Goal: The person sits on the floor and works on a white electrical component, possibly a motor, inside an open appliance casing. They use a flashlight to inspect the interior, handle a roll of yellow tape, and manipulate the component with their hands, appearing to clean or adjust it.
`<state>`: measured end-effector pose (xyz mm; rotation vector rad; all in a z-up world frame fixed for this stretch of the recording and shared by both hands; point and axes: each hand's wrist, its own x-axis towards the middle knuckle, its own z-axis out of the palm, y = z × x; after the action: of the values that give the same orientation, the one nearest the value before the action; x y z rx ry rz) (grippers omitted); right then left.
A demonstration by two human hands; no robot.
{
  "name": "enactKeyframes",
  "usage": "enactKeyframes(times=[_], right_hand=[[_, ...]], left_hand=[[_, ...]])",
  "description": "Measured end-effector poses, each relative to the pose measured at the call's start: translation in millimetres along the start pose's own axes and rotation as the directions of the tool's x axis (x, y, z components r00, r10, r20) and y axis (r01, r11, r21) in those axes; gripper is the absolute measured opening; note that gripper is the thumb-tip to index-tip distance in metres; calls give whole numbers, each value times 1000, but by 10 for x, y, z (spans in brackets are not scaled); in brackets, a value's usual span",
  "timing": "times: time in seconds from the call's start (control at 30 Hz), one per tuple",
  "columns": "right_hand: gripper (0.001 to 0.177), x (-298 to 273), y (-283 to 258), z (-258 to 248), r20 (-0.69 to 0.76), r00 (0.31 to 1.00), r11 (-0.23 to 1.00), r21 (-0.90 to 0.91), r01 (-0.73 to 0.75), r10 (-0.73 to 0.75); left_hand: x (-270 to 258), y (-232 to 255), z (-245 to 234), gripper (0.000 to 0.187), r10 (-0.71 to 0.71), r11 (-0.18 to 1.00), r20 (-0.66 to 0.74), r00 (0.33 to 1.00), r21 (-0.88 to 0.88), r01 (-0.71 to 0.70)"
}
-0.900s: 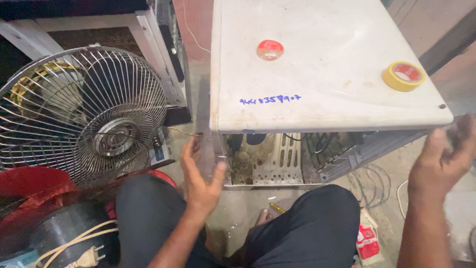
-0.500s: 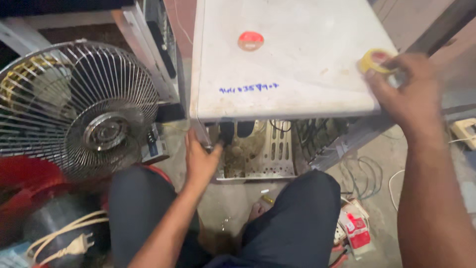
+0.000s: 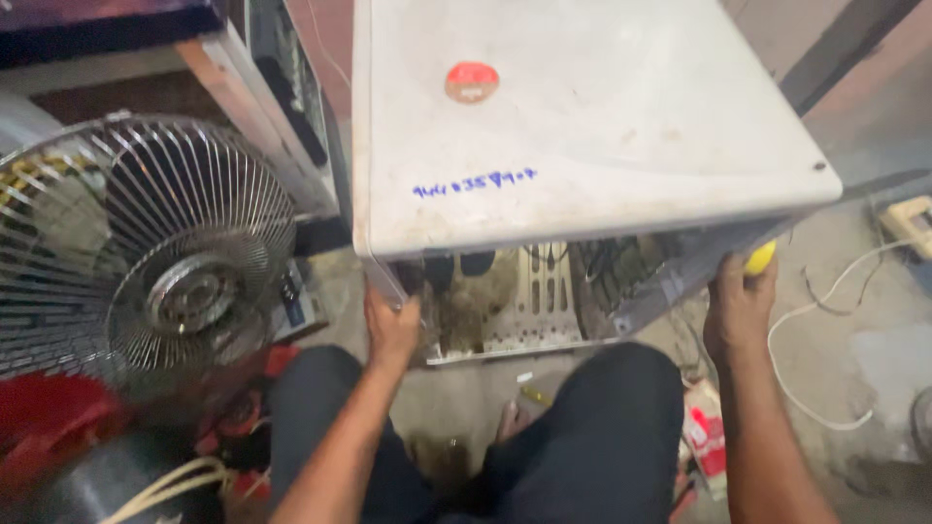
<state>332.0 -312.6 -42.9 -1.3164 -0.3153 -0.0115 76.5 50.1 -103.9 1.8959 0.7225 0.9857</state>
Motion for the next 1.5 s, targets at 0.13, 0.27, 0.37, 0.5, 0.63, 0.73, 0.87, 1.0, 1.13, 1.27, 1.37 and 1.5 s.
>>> enactKeyframes(times=[0.13, 0.27, 0.37, 0.5, 0.63, 0.73, 0.87, 1.0, 1.13, 1.27, 1.37, 1.5], right_hand=[[50, 338, -146, 210, 39, 999, 1000, -4, 5, -5], [57, 621, -111, 336, 48, 997, 997, -45, -64, 66], [56, 721, -87, 408, 30, 992, 993, -10, -119, 119], [58, 792, -167, 574, -16, 994, 993, -43, -111, 110], [56, 1025, -427, 773, -15, 995, 990, -100, -101, 100], [48, 1227, -648, 955, -27, 995, 977, -189, -98, 95], [40, 1398, -794, 1281, -79, 994, 968, -235, -93, 76], [44, 1323, -795, 1413, -47, 999, 971, -241, -1, -11], [38, 1318, -843, 1471, -115, 990, 967, -232, -108, 83], [39, 1305, -881, 1582, -72, 997, 978, -204, -41, 26], [41, 1266, -864, 1552, -68, 998, 979, -201, -30, 17], [35, 945, -555, 1216, -47, 998, 999, 37, 35, -33]], left_hand=[[190, -8, 59, 72, 55, 993, -39, 998, 103, -51], [510, 178, -76, 47, -24, 999, -3, 1000, 49, 24], [798, 318, -188, 35, 40, 999, 0, 999, 4, -40], [1162, 559, -317, 32, -13, 994, 7, 1000, 106, 12], [1552, 870, -488, 37, -106, 987, 31, 994, 127, 101], [1918, 1130, -654, 46, -214, 957, 62, 975, 215, 196], [2272, 1342, -786, 48, -153, 971, 96, 983, 200, 132], [2318, 1301, -810, 50, -141, 975, 108, 984, 189, 119], [2380, 1371, -839, 51, -177, 971, 142, 974, 187, 150], [2390, 1392, -870, 51, -135, 982, 152, 979, 155, 111], [2359, 1208, -851, 50, -123, 985, 153, 981, 137, 102], [2291, 763, -786, 49, -186, 966, 238, 953, -130, 221]])
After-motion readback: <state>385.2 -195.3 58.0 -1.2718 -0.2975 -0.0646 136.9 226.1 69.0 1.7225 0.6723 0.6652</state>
